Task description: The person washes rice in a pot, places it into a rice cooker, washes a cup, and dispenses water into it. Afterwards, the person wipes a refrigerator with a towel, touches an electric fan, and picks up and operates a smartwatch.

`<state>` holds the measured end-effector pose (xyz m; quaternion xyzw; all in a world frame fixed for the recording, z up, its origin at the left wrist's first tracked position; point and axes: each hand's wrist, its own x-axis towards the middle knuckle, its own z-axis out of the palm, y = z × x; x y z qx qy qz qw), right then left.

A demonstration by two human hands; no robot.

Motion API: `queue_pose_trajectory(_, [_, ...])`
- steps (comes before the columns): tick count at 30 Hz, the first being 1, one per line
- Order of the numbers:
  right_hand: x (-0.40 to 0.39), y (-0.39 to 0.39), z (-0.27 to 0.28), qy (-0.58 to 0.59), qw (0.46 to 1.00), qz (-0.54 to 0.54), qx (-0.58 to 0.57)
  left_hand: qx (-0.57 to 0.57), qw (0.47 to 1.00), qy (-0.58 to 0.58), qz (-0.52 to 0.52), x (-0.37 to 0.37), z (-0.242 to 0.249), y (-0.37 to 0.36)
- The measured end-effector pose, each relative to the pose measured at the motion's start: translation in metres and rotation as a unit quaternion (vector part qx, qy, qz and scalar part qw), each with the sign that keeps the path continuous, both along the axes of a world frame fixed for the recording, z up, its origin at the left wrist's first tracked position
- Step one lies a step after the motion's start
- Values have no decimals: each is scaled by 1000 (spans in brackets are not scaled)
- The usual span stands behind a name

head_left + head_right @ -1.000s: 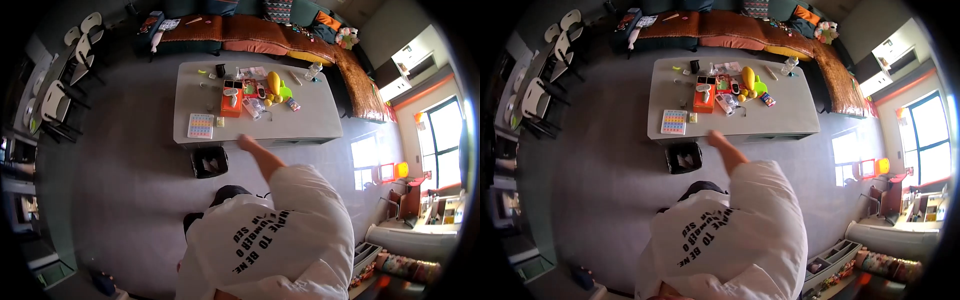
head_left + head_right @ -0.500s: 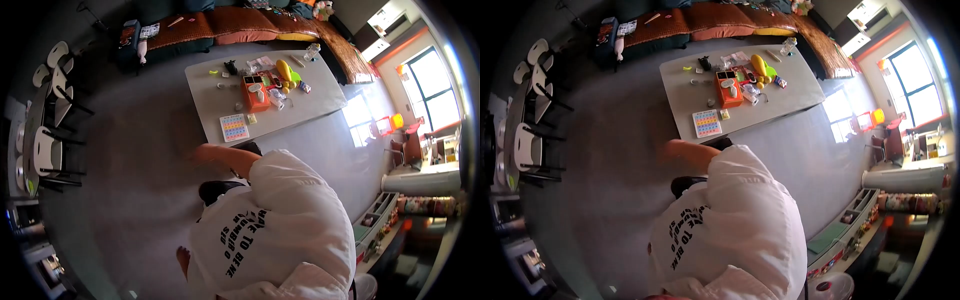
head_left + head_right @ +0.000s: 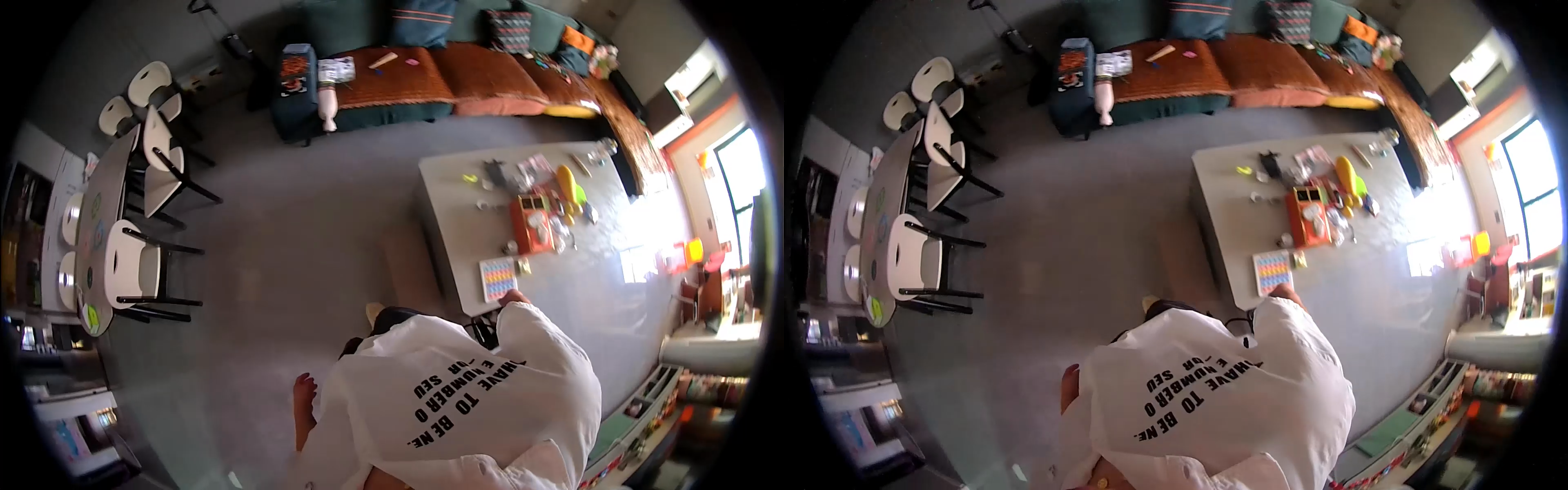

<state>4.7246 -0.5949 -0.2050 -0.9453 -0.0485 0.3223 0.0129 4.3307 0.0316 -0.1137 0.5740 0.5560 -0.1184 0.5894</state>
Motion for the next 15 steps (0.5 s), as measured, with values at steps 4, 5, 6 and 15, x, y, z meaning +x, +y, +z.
queue_pose_trajectory(4, [129,239,6,-9,880,467,-88,35,996,-61,-57,7,-23,75])
queue_pose_trajectory(5, [159,305,-2,-9,931,364,-34,40,993,-84,-69,5,-34,95])
queue_pose_trajectory(6, [178,373,13,-27,966,248,73,33,993,-74,-80,8,-43,113])
queue_pose_trajectory(15, [266,736,157,32,929,138,343,33,988,14,-147,154,-92,362])
